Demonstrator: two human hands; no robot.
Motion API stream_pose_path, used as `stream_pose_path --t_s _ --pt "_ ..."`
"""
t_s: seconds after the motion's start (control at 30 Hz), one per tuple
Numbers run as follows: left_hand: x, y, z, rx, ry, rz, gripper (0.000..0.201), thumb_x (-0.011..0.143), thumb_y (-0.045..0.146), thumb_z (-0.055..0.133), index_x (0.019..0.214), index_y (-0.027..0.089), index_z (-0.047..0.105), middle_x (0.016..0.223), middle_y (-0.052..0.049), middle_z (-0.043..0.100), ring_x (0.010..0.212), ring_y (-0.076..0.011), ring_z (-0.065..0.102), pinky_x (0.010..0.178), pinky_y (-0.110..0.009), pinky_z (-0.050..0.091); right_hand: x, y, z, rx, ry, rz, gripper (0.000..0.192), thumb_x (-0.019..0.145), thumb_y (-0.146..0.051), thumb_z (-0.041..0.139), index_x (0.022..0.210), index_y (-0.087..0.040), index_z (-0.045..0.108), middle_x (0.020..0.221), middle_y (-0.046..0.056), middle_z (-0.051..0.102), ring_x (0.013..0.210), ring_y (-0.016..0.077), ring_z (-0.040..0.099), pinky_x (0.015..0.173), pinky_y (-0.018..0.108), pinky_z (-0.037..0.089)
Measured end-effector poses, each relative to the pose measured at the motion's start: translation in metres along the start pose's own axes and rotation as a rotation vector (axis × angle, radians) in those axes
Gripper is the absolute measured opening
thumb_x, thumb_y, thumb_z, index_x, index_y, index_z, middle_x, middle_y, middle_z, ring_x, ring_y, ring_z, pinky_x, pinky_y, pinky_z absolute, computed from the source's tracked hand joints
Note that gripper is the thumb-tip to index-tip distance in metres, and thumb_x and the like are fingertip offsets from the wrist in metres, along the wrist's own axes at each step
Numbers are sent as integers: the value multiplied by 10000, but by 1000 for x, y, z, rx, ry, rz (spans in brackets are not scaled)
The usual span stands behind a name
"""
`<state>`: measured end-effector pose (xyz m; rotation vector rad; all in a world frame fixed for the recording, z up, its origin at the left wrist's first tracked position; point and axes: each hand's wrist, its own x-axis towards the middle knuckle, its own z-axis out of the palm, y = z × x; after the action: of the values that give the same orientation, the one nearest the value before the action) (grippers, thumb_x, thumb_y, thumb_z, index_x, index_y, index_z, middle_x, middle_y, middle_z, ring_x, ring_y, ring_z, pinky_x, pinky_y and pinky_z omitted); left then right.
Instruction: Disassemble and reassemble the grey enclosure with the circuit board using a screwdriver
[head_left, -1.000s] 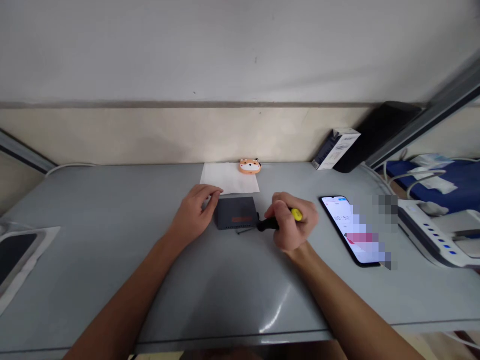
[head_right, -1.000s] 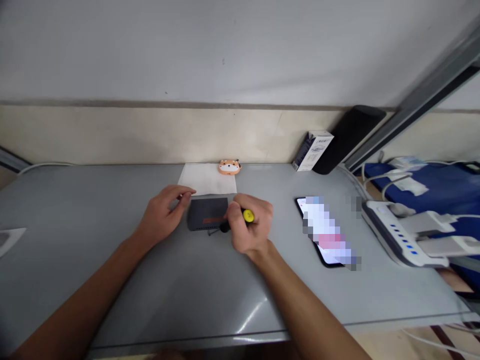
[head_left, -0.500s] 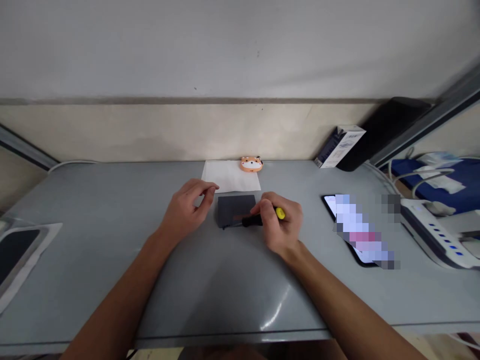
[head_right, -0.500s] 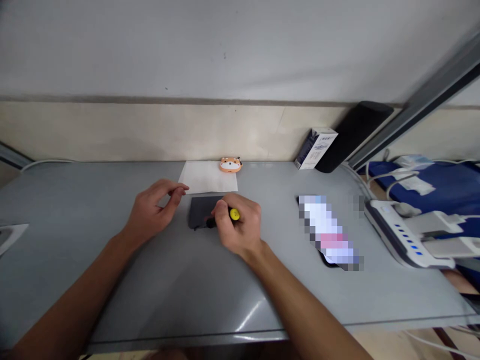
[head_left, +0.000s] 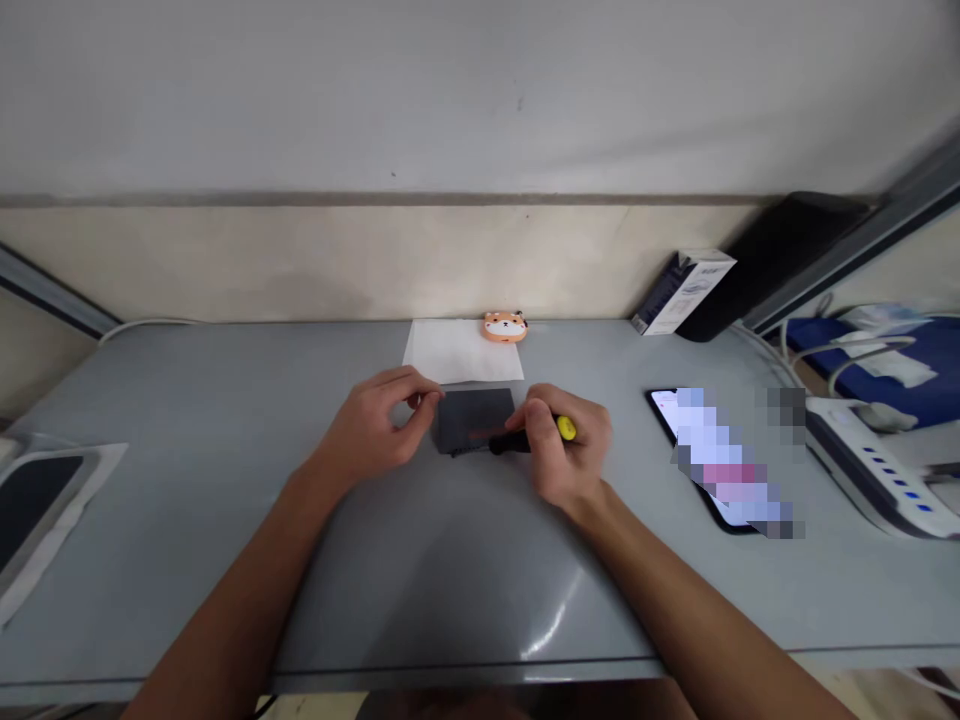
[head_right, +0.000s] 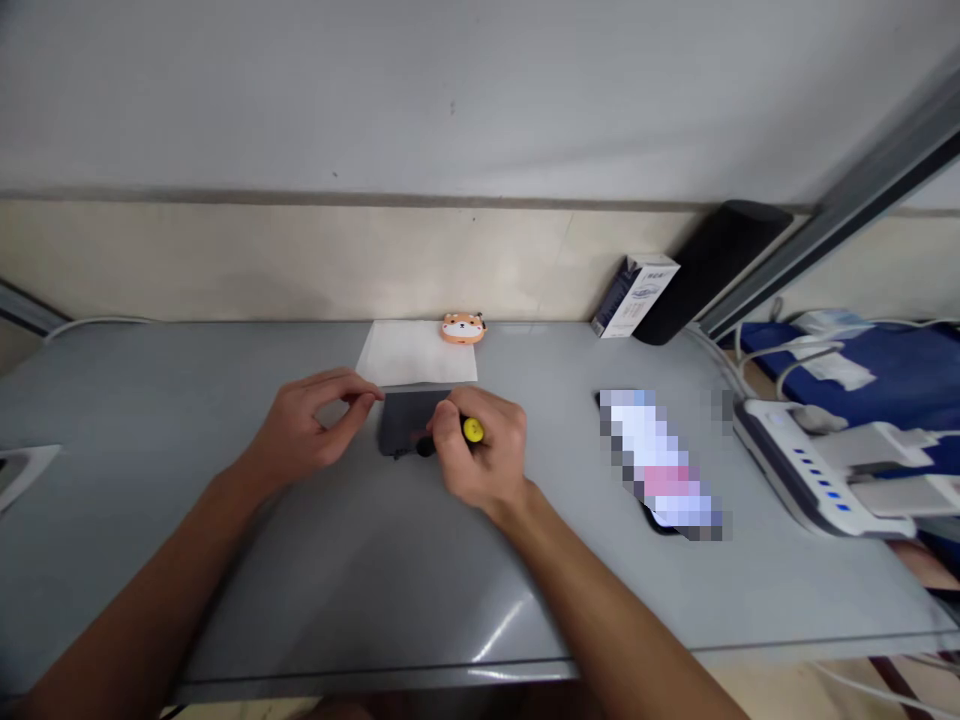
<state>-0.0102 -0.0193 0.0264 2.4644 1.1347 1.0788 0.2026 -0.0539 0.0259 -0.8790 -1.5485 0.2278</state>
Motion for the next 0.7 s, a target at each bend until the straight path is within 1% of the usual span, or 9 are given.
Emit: stream_pose_path --t_s 0.13,0.23,0.33,0.4,0.47,0.53,0.63,0.7 --pt "0 3 -3 -26 -59 -37 193 984 210 543 897 190 715 817 -12 741 713 -142 654 703 -279 521 -1 -1 0 -11 -29 -6 376 925 -115 476 583 -206 602 502 -36 612 438 84 521 457 234 378" --pt "1 5 -9 -27 -127 -134 184 956 245 560 925 208 738 837 -6 746 728 -149 653 708 -285 517 -2 1 0 0 -11 9 385 937 -133 472 583 -209 600 504 -36 614 435 86 505 454 242 368" --pt "3 11 -18 4 -280 -249 184 929 298 588 932 232 760 824 5 735 721 -159 645 681 -286 505 -3 3 0 -5 -13 49 385 945 -166 479 582 -212 600 504 -33 610 437 91 488 451 253 356" --pt "2 17 -22 35 -374 -276 183 921 316 600 931 247 769 810 9 720 714 -165 641 660 -287 498 -4 4 -1 -3 -24 71 394 946 -182 478 573 -213 602 504 -30 608 441 96 489 452 258 353" --pt "-3 22 -25 54 -410 -248 183 934 325 606 975 259 772 864 7 721 706 -163 642 659 -292 506 -4 5 -1 12 -16 90 403 949 -190 481 566 -213 602 509 -27 608 452 98 500 460 258 361" --pt "-11 24 -24 64 -395 -183 186 961 337 614 1053 270 761 957 -3 726 726 -165 661 686 -306 535 -5 5 -2 36 14 111 405 952 -193 489 562 -213 599 508 -29 598 457 96 503 467 254 369" --pt "-26 24 -20 73 -360 -80 173 998 345 625 1115 291 740 1042 -25 729 858 -197 714 789 -340 586 -4 5 -3 59 40 143 407 949 -212 498 553 -215 591 499 -26 583 453 99 497 469 255 377" --pt "-35 22 -17 78 -353 -48 163 1017 332 622 1132 302 733 1068 -32 733 938 -212 724 855 -353 600 -3 5 -3 58 36 173 399 939 -218 500 550 -218 588 492 -25 577 449 102 492 466 258 375"
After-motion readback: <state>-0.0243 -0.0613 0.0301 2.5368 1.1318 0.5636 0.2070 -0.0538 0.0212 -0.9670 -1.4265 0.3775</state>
